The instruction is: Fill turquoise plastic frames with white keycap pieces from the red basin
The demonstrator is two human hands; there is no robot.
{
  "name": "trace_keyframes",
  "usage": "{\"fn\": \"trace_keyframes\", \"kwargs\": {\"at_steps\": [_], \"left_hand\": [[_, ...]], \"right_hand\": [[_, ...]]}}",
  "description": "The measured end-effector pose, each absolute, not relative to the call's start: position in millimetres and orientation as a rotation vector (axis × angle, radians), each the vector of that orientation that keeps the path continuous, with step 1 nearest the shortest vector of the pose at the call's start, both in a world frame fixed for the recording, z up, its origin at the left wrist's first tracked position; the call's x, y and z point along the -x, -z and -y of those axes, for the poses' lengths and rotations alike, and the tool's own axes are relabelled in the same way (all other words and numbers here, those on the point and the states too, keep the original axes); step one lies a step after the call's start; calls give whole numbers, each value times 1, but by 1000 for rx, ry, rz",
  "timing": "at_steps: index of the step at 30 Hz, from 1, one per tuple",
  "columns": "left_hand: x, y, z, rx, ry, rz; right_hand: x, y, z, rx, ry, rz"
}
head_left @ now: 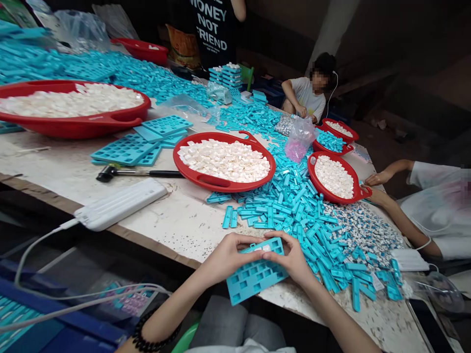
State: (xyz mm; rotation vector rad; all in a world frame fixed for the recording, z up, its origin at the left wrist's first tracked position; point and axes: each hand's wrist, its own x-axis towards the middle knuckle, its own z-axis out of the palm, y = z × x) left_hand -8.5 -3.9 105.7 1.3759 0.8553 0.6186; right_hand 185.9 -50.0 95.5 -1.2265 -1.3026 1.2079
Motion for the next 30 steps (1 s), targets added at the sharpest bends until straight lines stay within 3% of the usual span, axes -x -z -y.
{"fn": "trace_keyframes", "kwargs": {"at_steps": [23, 30], "left_hand": [[2, -102, 5, -1450, -601, -944], [0, -110, 7, -1572, -571, -976]], "right_hand": [[-178, -90, 55, 1264, -1103, 1288], [-188, -89, 45, 1223, -1298, 1197]]}}
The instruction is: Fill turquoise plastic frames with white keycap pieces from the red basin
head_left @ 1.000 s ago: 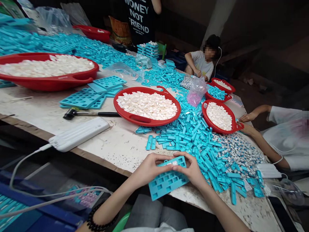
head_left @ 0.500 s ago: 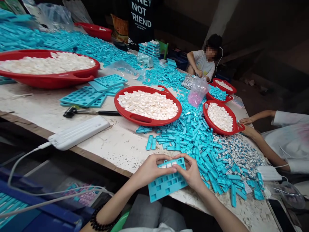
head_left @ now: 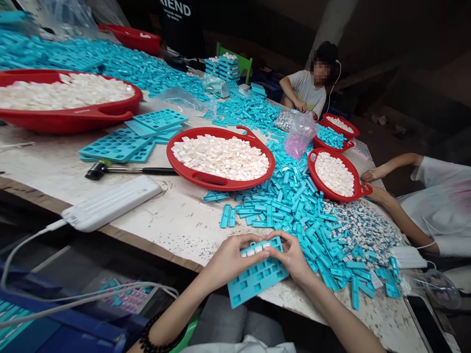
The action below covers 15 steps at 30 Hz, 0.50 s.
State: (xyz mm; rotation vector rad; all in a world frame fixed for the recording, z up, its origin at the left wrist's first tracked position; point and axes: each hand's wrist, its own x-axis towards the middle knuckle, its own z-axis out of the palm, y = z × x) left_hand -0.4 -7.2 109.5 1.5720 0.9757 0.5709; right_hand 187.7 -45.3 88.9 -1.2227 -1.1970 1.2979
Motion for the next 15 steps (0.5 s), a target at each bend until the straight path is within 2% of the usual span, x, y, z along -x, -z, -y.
{"fn": "trace_keyframes", "kwargs": {"at_steps": [8, 15], "left_hand": [[-2, -98, 8, -1454, -583, -958], [1, -82, 13, -1419, -606, -934]], "right_hand": [[-194, -89, 43, 1262, -1527, 1011], [-190, -86, 46, 1301, -1451, 1077]]}}
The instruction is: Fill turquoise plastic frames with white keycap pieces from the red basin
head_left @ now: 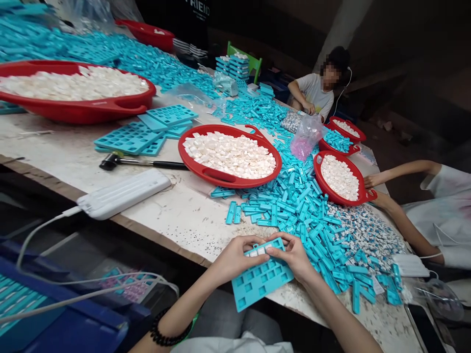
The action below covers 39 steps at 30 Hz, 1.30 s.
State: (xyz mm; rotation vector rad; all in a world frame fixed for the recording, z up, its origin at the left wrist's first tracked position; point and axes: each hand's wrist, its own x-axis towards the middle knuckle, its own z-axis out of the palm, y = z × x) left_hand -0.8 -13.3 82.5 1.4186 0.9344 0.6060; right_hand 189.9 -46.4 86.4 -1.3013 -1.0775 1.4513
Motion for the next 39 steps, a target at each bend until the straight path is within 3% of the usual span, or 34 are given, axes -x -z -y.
{"fn": "trace_keyframes", "kwargs": {"at_steps": [14, 21, 26, 29, 34, 39], "left_hand": [[3, -82, 21, -1364, -637, -898], [3, -80, 11, -1465, -549, -854], [8, -79, 7, -1561, -412, -771], [11, -81, 8, -1591, -319, -751], [11, -86, 4, -1606, -282, -780], [15, -70, -1, -1545, -209, -914]], "right_hand": [[-179, -86, 53, 1308, -1322, 1134], [-180, -80, 51, 1303, -1337, 1099], [-194, -101, 43, 1328, -1243, 1294], [-226, -124, 35, 1536, -879, 1441], [-312, -138, 21, 2276, 8, 1478], [-365, -116, 14, 2480, 196, 1231]]}}
